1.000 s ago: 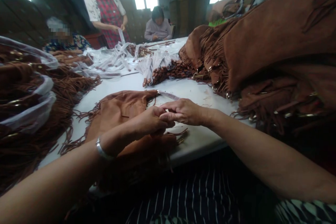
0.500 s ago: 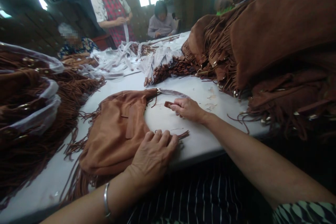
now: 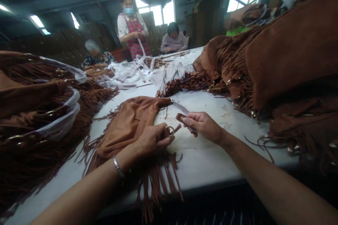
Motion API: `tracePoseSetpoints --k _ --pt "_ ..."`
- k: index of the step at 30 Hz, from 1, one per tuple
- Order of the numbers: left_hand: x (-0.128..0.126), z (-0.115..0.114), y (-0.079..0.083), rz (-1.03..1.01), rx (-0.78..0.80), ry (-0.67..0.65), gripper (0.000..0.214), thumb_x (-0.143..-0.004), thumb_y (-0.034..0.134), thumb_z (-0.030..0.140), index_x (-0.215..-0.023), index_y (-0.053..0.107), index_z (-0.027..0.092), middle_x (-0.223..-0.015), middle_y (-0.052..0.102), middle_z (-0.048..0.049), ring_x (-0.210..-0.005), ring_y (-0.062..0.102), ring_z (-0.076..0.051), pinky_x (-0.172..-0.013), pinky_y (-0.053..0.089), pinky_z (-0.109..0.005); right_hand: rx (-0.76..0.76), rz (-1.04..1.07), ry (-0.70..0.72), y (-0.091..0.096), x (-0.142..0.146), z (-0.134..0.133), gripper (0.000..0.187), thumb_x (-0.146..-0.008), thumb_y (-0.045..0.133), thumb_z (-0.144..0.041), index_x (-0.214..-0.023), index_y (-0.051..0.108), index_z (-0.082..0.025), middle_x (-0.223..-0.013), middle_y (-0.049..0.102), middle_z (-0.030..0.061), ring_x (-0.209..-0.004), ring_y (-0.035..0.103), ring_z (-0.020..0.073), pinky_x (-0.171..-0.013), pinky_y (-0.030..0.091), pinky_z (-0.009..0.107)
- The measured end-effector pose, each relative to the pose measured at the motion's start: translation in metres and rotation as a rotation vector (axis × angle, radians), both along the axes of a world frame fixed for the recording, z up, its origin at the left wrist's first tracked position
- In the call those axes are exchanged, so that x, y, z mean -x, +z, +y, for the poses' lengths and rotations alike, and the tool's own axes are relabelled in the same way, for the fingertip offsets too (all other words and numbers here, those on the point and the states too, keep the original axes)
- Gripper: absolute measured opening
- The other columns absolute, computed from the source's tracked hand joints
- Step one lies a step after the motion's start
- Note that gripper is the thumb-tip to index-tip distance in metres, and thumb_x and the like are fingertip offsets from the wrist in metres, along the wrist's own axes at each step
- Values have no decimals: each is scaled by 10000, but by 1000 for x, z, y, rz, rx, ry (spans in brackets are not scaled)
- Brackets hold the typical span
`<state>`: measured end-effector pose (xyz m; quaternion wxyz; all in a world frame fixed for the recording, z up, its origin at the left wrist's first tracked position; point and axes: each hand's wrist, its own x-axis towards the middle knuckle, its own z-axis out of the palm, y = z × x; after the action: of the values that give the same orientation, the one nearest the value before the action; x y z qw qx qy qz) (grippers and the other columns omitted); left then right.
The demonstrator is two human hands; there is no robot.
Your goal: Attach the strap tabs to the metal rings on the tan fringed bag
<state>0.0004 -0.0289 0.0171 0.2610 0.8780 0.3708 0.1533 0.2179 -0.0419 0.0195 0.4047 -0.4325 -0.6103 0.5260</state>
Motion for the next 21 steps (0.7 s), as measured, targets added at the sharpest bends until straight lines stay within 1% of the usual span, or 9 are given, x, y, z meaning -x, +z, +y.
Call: tracePoseSetpoints --k 2,5,7,9,12,15,18,21 --pt "2 4 -1 -67 92 19 272 -837 487 436 -798 486 167 -588 430 56 -520 385 -80 -495 288 -207 34 -49 9 6 8 4 352 -767 565 -482 -687 544 -139 -473 416 -57 -389 354 63 -376 303 188" --pt "6 12 -3 -176 198 73 292 -815 524 450 -785 472 164 -584 417 60 -520 380 -76 -483 294 -199 70 -130 3 10 17 14 357 -759 566 -485 -651 539 -146 -437 394 -65 -352 329 57 -349 261 183" --pt "11 18 -3 -242 247 96 296 -811 532 447 -768 453 165 -580 404 63 -515 365 -71 -469 291 -192 83 -160 12 11 21 21 352 -762 560 -485 -670 559 -145 -422 381 -69 -344 311 55 -339 236 180" --pt "15 23 -3 -279 282 83 298 -809 538 438 -741 434 167 -573 386 67 -510 347 -65 -459 280 -185 93 -180 38 14 24 27 345 -770 560 -478 -709 588 -139 -413 364 -74 -342 288 51 -332 210 179" --pt "20 28 -5 -264 301 38 310 -806 544 433 -706 421 166 -569 380 67 -508 341 -60 -457 270 -180 115 -199 83 21 29 35 344 -782 559 -469 -731 596 -130 -415 373 -70 -340 290 46 -328 200 180" --pt "21 31 -7 -193 297 39 367 -766 574 499 -704 439 163 -568 404 62 -503 353 -62 -451 265 -183 131 -224 130 25 34 43 348 -794 543 -464 -703 570 -129 -415 383 -66 -337 303 44 -327 205 174" --pt "21 32 -7 -132 298 16 408 -727 597 546 -717 469 159 -580 445 58 -502 375 -62 -453 273 -181 149 -255 173 24 38 48 353 -800 546 -452 -652 543 -132 -405 365 -72 -332 283 37 -324 177 168" --pt "19 32 -4 -107 265 -40 347 -764 577 496 -782 505 156 -601 472 56 -510 392 -60 -473 286 -176 232 -232 224 19 38 50 345 -793 569 -449 -669 557 -127 -415 338 -81 -340 246 31 -324 145 172"
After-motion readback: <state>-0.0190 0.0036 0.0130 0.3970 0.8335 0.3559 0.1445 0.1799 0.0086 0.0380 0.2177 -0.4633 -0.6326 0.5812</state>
